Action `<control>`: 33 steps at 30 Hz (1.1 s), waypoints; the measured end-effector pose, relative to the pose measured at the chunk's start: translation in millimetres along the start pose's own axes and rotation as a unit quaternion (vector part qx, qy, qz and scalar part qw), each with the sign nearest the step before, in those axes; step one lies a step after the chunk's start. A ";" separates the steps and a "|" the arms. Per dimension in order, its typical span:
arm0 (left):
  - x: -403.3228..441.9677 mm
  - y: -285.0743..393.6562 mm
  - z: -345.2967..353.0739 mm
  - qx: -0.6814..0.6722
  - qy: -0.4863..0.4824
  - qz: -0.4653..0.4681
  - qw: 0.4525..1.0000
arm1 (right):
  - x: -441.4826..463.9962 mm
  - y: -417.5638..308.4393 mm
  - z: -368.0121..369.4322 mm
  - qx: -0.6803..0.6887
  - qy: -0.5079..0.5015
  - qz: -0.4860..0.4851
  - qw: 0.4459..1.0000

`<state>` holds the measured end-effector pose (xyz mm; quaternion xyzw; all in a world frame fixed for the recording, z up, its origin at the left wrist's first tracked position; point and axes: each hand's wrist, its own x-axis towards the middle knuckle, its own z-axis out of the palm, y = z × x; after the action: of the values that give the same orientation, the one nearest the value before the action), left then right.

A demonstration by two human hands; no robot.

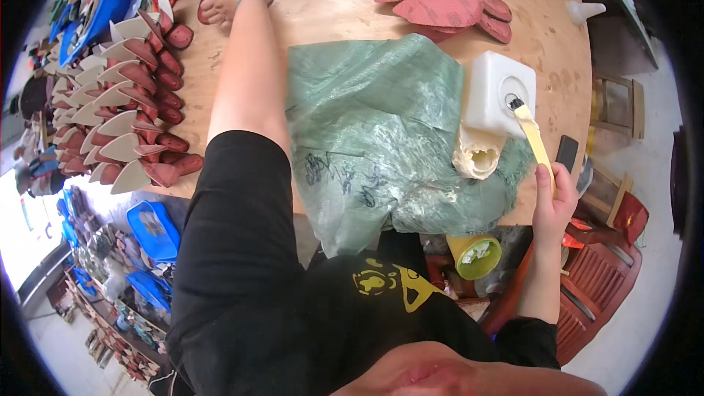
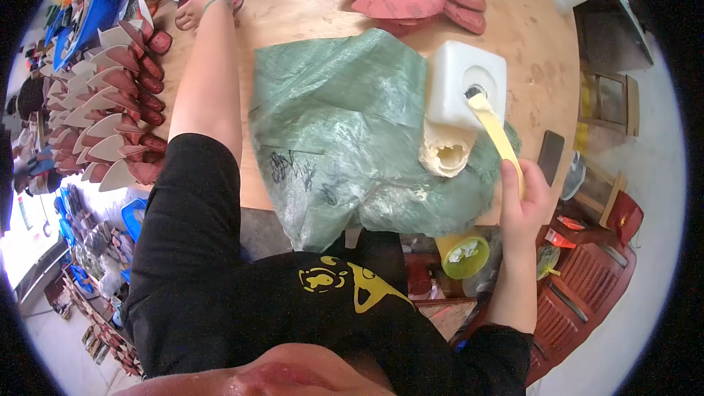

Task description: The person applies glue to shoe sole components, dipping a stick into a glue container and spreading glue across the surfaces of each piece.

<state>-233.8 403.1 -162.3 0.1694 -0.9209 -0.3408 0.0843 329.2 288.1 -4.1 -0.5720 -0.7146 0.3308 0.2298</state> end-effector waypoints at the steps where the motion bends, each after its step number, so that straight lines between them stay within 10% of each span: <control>1: -5.6 1.8 -8.2 0.006 0.021 0.017 1.000 | -1.2 -0.4 -0.4 -0.001 0.001 0.005 1.000; 5: -18.1 -9.9 -5.3 -0.013 0.098 0.295 0.950 | -9.5 0.9 -9.9 0.008 0.013 0.014 1.000; 6: -32.7 -1.0 1.0 -0.003 0.250 0.396 0.884 | -9.7 2.4 -13.2 0.015 0.012 0.010 1.000; 9: -81.9 39.1 0.0 -0.258 -0.055 0.624 0.736 | -11.6 6.9 -18.6 0.040 0.026 0.009 0.999; 14: -230.2 82.6 -85.2 -0.217 -0.198 0.814 0.500 | -6.1 15.9 -13.9 0.075 0.054 0.005 0.996; 21: -289.0 97.7 -120.6 0.058 -0.322 0.776 0.539 | -3.5 37.1 -28.6 0.108 0.028 0.005 0.994; 25: -266.5 84.6 -99.1 -0.173 -0.427 0.673 0.578 | -8.2 49.0 -46.5 0.078 -0.005 0.009 0.997; 27: -259.3 70.8 -91.9 -0.346 -0.824 0.227 0.386 | -9.3 53.5 -56.3 0.058 -0.029 0.021 0.998; 29: -236.3 59.2 -131.8 -0.229 -0.756 0.261 0.556 | -12.8 54.5 -62.3 0.025 -0.093 0.044 0.994; 33: -216.1 0.4 -119.7 -0.350 -0.637 0.342 0.596 | -17.8 55.9 -58.2 0.026 -0.171 0.067 0.983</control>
<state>-0.9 411.5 -80.4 -0.4604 -0.5412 -0.6045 -0.3602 411.8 290.2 -5.1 -0.5474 -0.6943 0.4573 0.0960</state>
